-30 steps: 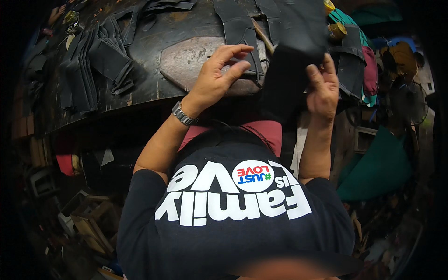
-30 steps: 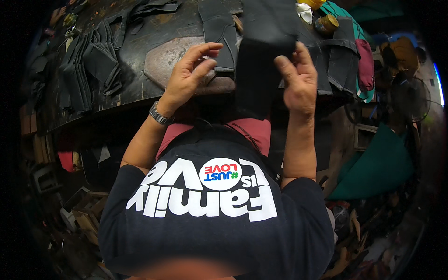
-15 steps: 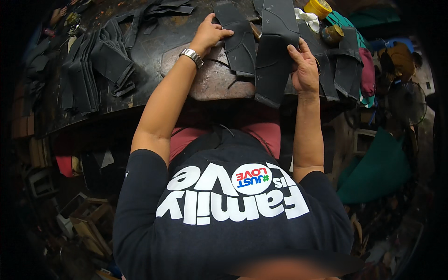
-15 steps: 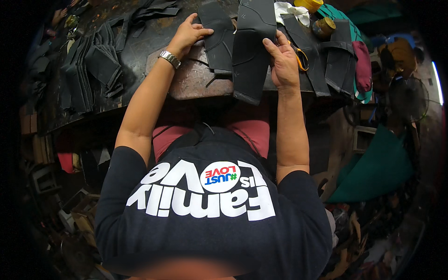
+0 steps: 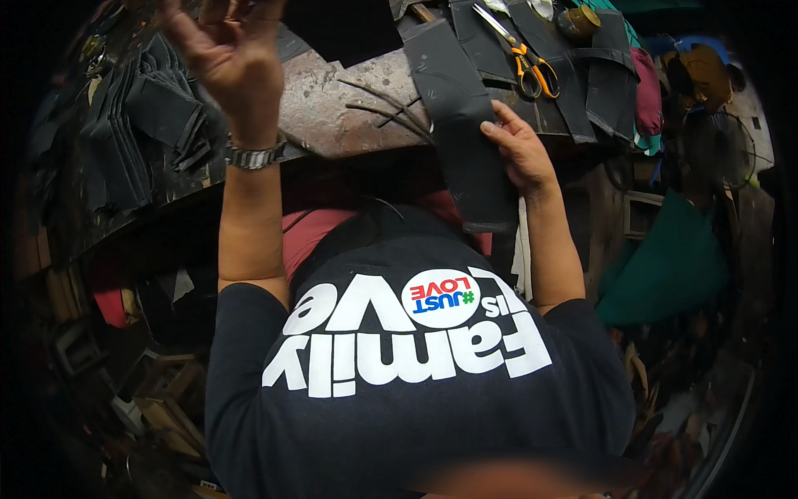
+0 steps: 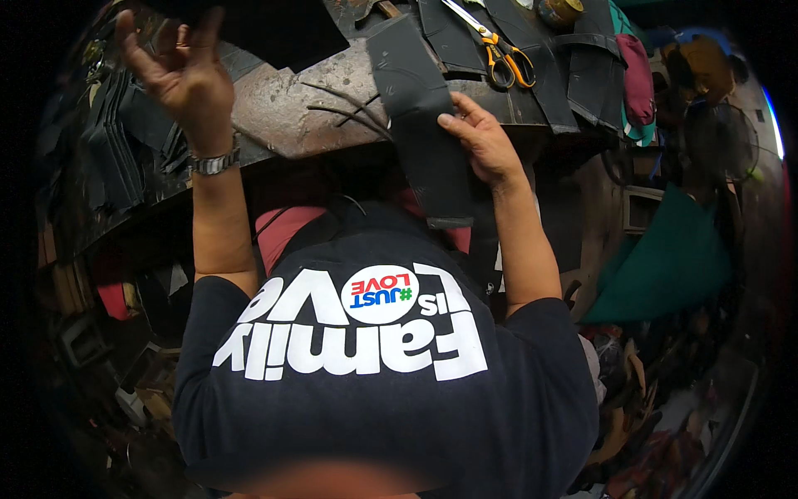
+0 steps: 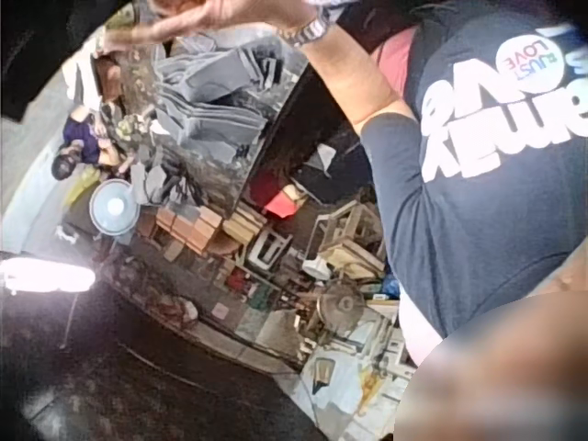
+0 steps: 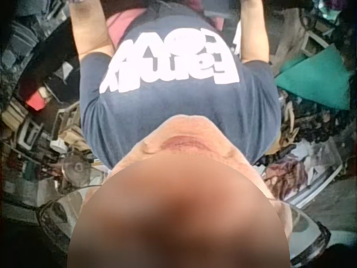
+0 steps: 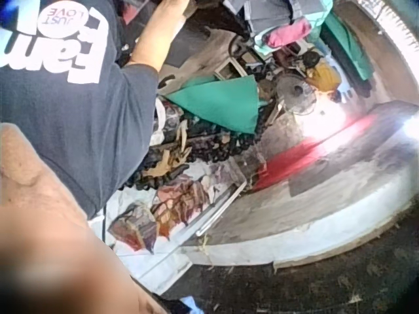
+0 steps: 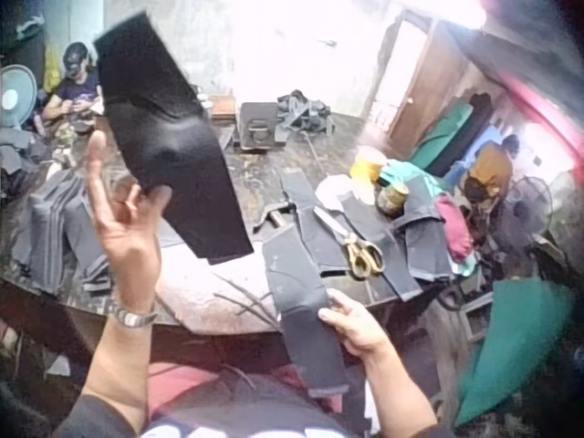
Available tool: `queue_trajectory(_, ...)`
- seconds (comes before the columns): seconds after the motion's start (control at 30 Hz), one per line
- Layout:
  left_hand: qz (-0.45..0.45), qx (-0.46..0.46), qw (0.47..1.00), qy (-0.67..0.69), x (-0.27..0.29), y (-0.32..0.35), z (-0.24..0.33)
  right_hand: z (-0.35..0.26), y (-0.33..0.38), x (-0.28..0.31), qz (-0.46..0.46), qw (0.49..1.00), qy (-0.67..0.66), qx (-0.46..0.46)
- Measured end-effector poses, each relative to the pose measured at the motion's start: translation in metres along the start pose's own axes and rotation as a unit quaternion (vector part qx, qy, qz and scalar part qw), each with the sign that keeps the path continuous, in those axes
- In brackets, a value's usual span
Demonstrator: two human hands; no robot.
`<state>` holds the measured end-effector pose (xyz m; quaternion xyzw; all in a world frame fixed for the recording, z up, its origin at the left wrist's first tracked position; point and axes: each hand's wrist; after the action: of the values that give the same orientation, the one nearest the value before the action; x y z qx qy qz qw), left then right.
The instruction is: The person uses shears to cut black leather pieces on a workbench, following marked outlines. They repeatedly pick up pieces, cut along the edges, and set the cut pieces aside.
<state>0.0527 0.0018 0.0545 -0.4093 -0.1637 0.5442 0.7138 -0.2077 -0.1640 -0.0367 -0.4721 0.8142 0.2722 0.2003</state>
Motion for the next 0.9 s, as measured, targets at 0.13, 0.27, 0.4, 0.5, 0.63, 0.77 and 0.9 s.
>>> queue_trajectory(0.13, -0.051, 0.068, 0.99, 0.112, 0.01, -0.012, 0.022, -0.006, 0.022, -0.003, -0.095, 0.972, 0.163, -0.137)
queue_trajectory(0.27, -0.027, 0.193, 0.971, 0.142, 0.008, 0.002, 0.013, -0.035, 0.03, 0.007, -0.27, 0.907, 0.267, -0.184)
queue_trajectory(0.4, -0.203, 0.332, 0.897, 0.208, 0.021, 0.029, -0.011, -0.048, 0.025, 0.02, -0.404, 0.908, 0.072, 0.091)
queue_trajectory(0.5, -0.234, 0.464, 0.832, 0.195, 0.007, 0.076, -0.02, -0.044, 0.028, 0.018, -0.18, 0.954, -0.066, 0.232)
queue_trajectory(0.63, -0.265, 0.515, 0.786, 0.217, -0.004, 0.118, -0.021, -0.048, -0.018, 0.002, -0.052, 0.971, -0.113, 0.202)
queue_trajectory(0.77, -0.235, 0.481, 0.79, 0.298, -0.009, 0.13, -0.02, -0.008, -0.066, -0.03, 0.024, 0.973, 0.176, 0.147)
queue_trajectory(0.9, -0.201, 0.518, 0.782, 0.282, -0.008, 0.128, -0.015, 0.018, -0.064, -0.055, 0.023, 0.977, 0.143, 0.155)
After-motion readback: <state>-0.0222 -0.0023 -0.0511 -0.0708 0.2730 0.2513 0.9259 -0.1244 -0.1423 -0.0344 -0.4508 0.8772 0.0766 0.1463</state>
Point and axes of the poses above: each hand's wrist, its own y-axis away from the middle knuckle, its own x-axis out of the back of the hand, z = x × y, and after that the axes turned 13 degrees about -y, right-handed
